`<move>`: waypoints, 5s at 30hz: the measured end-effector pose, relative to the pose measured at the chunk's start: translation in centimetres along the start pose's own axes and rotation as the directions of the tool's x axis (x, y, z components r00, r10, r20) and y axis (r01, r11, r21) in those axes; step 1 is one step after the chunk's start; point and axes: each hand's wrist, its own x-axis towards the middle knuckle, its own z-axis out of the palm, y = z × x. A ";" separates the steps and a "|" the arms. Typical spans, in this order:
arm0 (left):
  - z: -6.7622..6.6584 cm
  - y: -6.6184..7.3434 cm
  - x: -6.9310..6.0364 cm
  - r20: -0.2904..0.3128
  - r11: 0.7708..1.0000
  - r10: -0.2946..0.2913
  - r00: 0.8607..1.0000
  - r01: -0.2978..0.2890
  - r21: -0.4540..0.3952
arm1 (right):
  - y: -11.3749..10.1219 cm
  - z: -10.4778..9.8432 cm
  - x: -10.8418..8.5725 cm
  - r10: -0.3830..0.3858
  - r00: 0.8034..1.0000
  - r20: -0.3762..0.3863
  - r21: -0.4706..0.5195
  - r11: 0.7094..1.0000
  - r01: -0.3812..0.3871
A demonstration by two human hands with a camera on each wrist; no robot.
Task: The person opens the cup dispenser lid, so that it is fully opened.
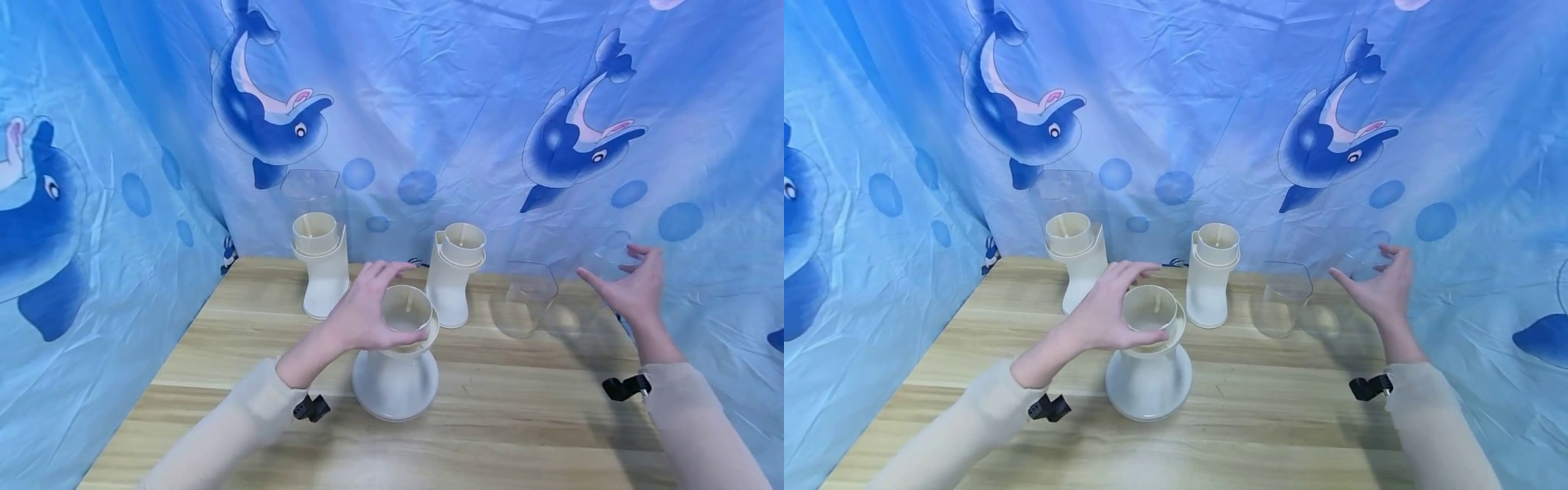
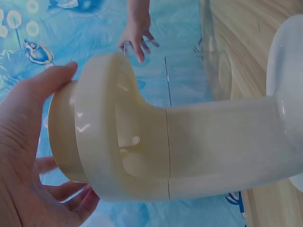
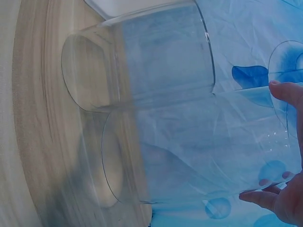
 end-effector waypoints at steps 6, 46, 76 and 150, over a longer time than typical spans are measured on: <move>-0.2 -0.6 0.3 0.016 0.999 -0.040 0.999 0.040 -0.035 | 0.4 0.5 0.0 -0.018 1.000 -0.002 -0.009 1.000 0.018; -0.1 -5.1 5.0 -0.080 0.971 -0.228 0.970 0.221 -0.090 | -0.8 -1.2 1.8 -0.117 0.959 0.258 -0.131 0.979 0.155; 0.2 -10.4 11.9 -0.046 0.896 -0.437 0.898 0.430 -0.111 | -1.3 -1.7 1.9 -0.157 0.914 0.374 -0.157 0.961 0.229; -7.7 -17.4 0.2 -0.359 0.856 -0.458 0.813 0.295 -0.424 | -36.2 22.0 -9.8 -0.618 0.637 0.460 0.625 0.736 0.262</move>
